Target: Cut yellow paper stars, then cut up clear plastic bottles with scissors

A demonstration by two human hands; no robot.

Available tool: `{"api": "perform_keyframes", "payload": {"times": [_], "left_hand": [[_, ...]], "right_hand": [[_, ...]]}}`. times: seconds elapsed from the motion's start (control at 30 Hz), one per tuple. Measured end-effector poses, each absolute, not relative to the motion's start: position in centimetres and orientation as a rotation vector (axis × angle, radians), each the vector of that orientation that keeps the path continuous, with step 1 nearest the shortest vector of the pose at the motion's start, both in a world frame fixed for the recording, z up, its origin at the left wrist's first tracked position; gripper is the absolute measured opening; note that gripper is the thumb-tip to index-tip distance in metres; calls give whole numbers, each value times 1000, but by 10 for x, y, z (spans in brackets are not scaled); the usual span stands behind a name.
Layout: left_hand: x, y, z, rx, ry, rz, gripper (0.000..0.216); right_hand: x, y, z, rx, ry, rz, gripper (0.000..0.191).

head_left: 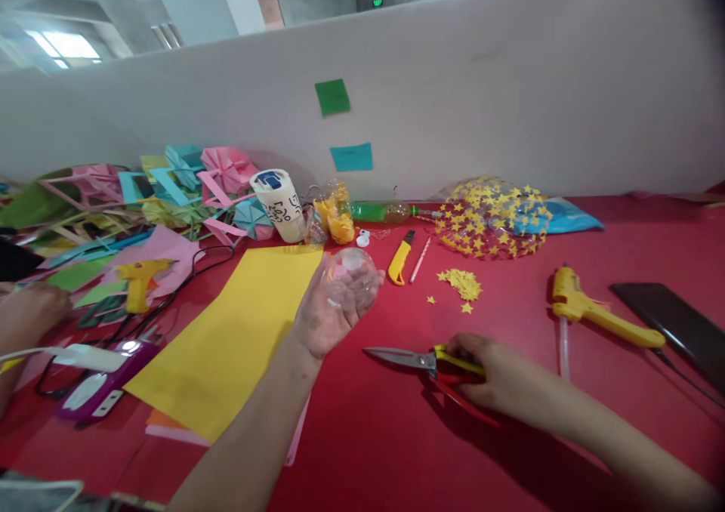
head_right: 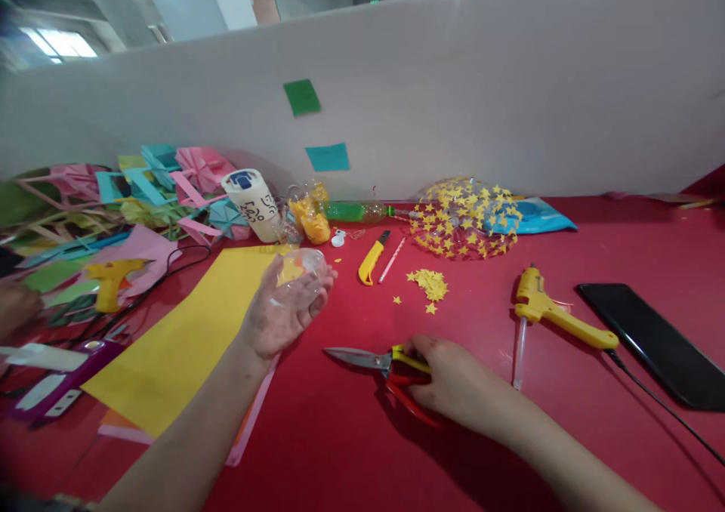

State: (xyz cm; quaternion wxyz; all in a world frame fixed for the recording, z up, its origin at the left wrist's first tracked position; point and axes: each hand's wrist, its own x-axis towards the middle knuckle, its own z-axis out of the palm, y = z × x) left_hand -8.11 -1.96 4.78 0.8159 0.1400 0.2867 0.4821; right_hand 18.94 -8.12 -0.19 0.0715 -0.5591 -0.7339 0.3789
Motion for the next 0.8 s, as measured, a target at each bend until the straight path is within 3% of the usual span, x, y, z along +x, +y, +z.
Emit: {"api": "perform_keyframes", "payload": {"times": [0.27, 0.8], "left_hand": [[-71, -35, 75, 341, 566, 1087, 61], [-71, -37, 75, 261, 547, 1059, 65]], "right_hand": [[190, -80, -4, -1660, -2233, 1144, 18], [190, -81, -5, -1668, -2261, 1099, 20]]}}
